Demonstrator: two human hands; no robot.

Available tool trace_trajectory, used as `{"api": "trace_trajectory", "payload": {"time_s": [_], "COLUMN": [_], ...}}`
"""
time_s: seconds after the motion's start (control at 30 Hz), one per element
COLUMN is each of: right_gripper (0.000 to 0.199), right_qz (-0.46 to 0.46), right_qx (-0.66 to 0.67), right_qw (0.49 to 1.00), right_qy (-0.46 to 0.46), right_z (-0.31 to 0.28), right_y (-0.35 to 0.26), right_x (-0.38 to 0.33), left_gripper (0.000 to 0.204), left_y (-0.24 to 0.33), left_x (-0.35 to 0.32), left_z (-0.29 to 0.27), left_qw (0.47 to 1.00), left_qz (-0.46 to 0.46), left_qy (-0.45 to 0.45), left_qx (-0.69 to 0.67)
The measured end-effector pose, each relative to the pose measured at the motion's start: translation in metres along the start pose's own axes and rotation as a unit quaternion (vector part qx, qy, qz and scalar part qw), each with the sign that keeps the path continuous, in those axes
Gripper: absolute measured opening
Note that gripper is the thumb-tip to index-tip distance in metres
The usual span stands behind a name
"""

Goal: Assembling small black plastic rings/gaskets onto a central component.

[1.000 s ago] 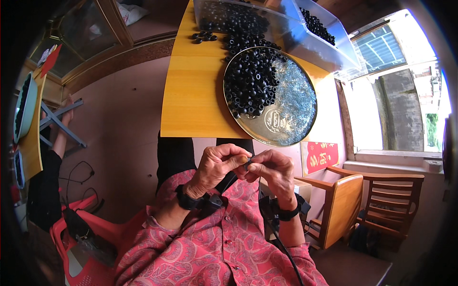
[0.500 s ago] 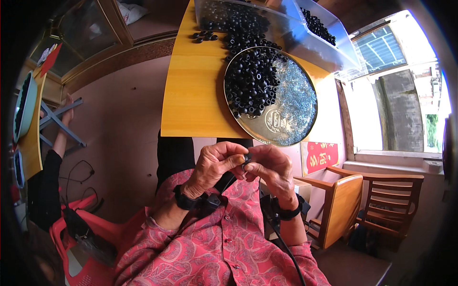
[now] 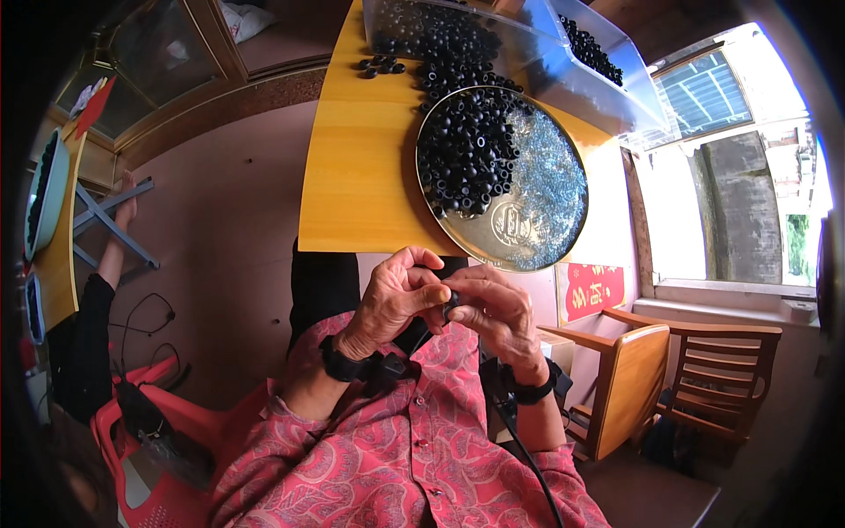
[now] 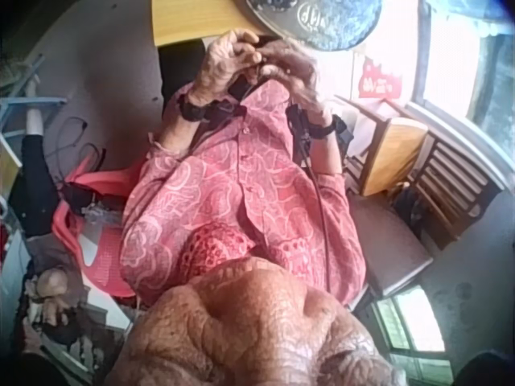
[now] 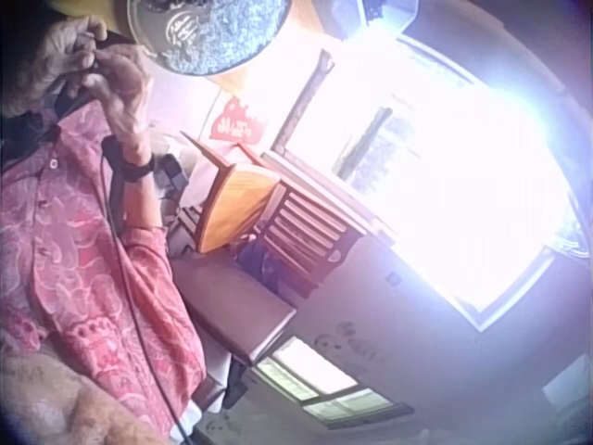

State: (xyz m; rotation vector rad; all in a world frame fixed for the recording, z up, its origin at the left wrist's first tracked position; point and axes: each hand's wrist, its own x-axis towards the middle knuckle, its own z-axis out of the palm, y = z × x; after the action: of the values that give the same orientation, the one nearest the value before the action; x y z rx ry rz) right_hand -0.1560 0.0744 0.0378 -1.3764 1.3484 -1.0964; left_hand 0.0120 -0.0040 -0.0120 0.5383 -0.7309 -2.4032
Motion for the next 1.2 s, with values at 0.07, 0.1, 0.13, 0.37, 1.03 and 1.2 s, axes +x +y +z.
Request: {"api": "trace_trajectory", "payload": {"time_s": [0.07,0.1,0.13,0.37,1.03,1.2], "right_gripper": [0.031,0.031,0.03,0.026,0.027,0.028], "right_qz": [-0.052,-0.052,-0.019,0.075,-0.009,-0.024], "right_qx": [-0.047,-0.047,-0.014,0.122,0.108,0.118], "right_qw": [0.996,0.996,0.997,0.983,0.976,0.973], "right_qy": [0.047,0.046,0.067,0.114,0.19,0.194], "right_z": [0.004,0.006,0.009,0.014,0.019,0.021], "right_y": [0.003,0.002,0.001,-0.004,0.012,0.013], "right_x": [-0.002,-0.003,-0.005,-0.01,-0.016,-0.015], "left_gripper": [0.041,0.038,0.038,0.055,0.051,0.054], "left_y": [0.001,0.0,-0.001,-0.003,-0.007,-0.003], "left_x": [0.001,0.001,0.001,-0.004,-0.012,-0.011], "left_z": [0.004,0.006,0.006,0.004,0.025,0.027], "left_qw": [1.0,1.0,1.0,0.984,0.971,0.948], "left_qz": [-0.002,-0.005,-0.004,0.078,0.124,0.155], "left_qy": [0.009,0.018,0.019,-0.018,-0.015,-0.024], "left_qx": [0.003,0.005,0.005,0.16,0.205,0.275]}}
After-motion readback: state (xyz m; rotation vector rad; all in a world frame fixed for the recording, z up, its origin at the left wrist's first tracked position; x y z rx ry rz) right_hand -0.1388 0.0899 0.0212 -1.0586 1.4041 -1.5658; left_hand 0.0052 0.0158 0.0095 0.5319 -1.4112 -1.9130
